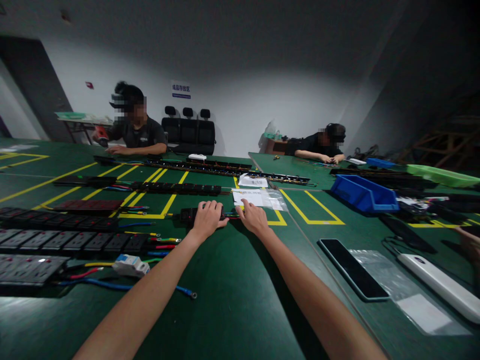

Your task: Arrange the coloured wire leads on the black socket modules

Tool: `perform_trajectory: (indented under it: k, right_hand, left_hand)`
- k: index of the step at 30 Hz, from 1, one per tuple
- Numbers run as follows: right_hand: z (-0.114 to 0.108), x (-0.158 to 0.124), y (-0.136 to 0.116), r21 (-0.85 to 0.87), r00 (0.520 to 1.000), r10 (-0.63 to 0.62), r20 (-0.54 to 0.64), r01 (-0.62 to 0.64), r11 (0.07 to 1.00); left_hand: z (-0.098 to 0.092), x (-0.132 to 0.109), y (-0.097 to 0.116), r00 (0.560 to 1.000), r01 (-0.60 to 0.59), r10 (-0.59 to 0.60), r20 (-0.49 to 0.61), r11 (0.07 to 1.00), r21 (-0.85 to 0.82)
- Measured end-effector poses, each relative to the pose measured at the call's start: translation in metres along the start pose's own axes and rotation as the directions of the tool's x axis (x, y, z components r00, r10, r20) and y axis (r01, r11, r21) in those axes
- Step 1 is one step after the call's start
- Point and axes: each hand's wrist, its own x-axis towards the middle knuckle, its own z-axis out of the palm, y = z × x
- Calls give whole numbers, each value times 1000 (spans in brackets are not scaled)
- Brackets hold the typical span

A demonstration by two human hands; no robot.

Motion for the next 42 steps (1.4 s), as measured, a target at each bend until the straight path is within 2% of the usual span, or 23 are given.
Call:
perform_trajectory:
  k: [9, 22, 31, 42]
  right_hand:
    - [-7, 0, -1, -13, 998, 35, 43, -34, 999]
    - [6, 3, 9, 36, 997, 60, -57, -58, 998]
    - [4, 2, 8, 39, 997, 55, -48, -53, 998]
    - [4, 3, 9, 26, 998, 49, -25, -48, 998]
  left_hand:
    - [-1, 0, -1, 1000, -16, 16, 6, 999, -43]
    - [1, -1, -2, 1000, -2, 2, 20, 1000, 10]
    - [1, -1, -2, 999, 11, -9, 40, 999, -48]
    - [0, -1, -2, 1000, 3, -3, 31, 1000, -11]
